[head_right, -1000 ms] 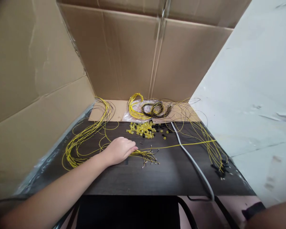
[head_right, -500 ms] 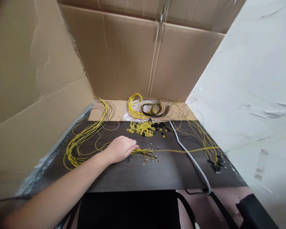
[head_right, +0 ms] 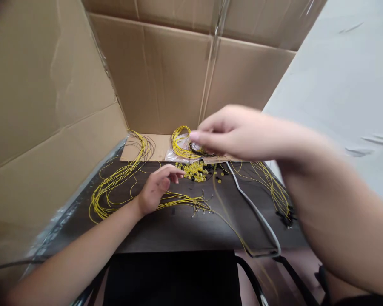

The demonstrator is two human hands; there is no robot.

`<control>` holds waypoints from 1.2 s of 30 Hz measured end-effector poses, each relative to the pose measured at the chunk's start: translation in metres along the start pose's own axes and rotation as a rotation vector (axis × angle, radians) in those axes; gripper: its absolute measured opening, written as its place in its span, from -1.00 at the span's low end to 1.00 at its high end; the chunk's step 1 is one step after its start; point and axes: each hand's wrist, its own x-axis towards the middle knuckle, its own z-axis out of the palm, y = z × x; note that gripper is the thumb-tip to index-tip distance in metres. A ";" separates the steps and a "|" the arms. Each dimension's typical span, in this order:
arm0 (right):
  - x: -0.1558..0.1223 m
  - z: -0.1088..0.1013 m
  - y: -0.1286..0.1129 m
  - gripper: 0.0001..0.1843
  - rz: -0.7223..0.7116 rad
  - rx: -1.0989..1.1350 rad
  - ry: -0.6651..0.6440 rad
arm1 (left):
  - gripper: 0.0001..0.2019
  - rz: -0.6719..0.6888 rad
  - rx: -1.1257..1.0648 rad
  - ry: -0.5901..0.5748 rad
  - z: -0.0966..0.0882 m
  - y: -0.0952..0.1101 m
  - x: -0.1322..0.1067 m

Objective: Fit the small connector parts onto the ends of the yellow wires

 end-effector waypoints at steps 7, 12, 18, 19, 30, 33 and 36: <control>0.048 0.062 0.013 -0.52 -0.168 0.067 -0.264 | -0.67 -0.123 -0.176 0.119 0.010 0.009 0.002; 0.053 0.065 0.021 -0.49 -0.087 0.106 -0.338 | -0.75 -0.183 -0.164 0.089 0.013 0.010 0.002; 0.049 0.053 0.043 -0.47 -0.084 0.268 -0.399 | -0.76 -0.183 -0.100 -0.009 0.007 0.016 0.001; 0.048 0.051 0.047 -0.46 -0.094 0.293 -0.414 | -0.76 -0.182 -0.113 -0.037 0.006 0.016 0.001; 0.050 0.054 0.065 -0.38 0.076 0.125 -0.430 | -0.74 -0.199 -0.333 -0.072 -0.006 0.016 0.002; 0.042 0.048 0.073 -0.32 0.060 0.246 -0.384 | -0.73 -0.185 -0.391 -0.038 -0.008 0.015 0.002; 0.029 0.033 0.081 -0.31 -0.002 0.527 -0.246 | -0.72 -0.196 -0.404 -0.005 -0.010 0.013 0.002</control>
